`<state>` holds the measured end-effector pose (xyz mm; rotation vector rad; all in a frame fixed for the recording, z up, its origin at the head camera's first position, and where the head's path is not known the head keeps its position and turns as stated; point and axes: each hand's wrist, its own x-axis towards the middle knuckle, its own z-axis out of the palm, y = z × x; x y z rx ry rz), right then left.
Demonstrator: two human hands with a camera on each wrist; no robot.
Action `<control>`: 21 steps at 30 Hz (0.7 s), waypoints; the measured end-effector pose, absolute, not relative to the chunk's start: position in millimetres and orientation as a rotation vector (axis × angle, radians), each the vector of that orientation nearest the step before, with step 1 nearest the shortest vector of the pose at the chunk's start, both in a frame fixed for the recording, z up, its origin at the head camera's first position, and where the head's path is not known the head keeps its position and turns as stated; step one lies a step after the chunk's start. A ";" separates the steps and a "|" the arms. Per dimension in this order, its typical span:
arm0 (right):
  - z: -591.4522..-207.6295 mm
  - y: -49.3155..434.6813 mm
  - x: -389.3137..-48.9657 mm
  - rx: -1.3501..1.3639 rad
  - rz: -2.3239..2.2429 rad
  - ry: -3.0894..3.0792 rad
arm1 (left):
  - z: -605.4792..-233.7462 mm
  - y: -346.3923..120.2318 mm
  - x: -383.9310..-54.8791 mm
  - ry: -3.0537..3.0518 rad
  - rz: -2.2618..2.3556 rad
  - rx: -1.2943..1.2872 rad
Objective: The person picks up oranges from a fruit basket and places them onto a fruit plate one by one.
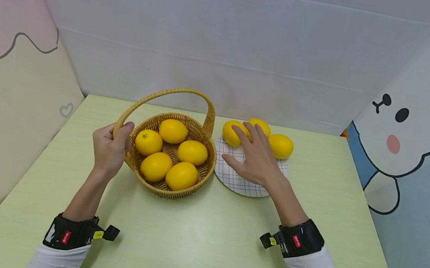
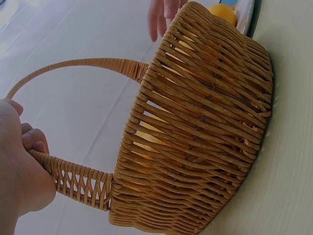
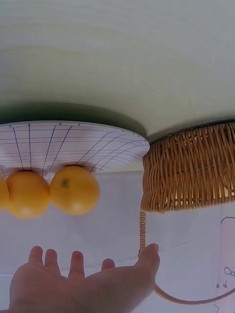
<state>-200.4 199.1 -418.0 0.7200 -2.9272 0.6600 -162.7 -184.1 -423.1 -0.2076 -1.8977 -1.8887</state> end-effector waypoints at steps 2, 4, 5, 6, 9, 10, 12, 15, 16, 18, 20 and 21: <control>-418.6 201.0 -196.5 0.718 0.670 -2.929 | -423.2 -184.1 -162.8 -1.897 -1.888 -0.207; -418.8 202.4 -193.5 0.715 0.681 -2.931 | -423.5 -184.2 -162.9 -1.895 -1.888 -0.208; -418.5 202.9 -192.0 0.715 0.688 -2.930 | -423.7 -184.3 -163.1 -1.895 -1.888 -0.208; -418.3 203.2 -191.0 0.716 0.693 -2.931 | -423.9 -184.4 -163.2 -1.894 -1.890 -0.209; -417.7 202.7 -189.0 0.729 0.695 -2.930 | -424.3 -184.9 -163.3 -1.896 -1.894 -0.203; -417.5 202.3 -188.3 0.735 0.696 -2.928 | -424.3 -185.0 -163.3 -1.896 -1.896 -0.200; -417.1 200.8 -187.1 0.753 0.685 -2.923 | -424.3 -185.1 -163.3 -1.897 -1.897 -0.195; -416.4 197.3 -185.1 0.795 0.665 -2.901 | -424.1 -184.9 -163.2 -1.902 -1.895 -0.196; -416.0 195.7 -184.4 0.814 0.661 -2.891 | -424.0 -184.9 -163.2 -1.904 -1.894 -0.198; -415.5 191.8 -183.4 0.853 0.655 -2.872 | -424.0 -184.8 -163.3 -1.906 -1.894 -0.199; -414.3 187.6 -181.8 0.891 0.659 -2.867 | -424.0 -184.7 -163.4 -1.906 -1.896 -0.198; -413.4 185.3 -180.9 0.911 0.668 -2.867 | -424.0 -184.7 -163.5 -1.906 -1.895 -0.199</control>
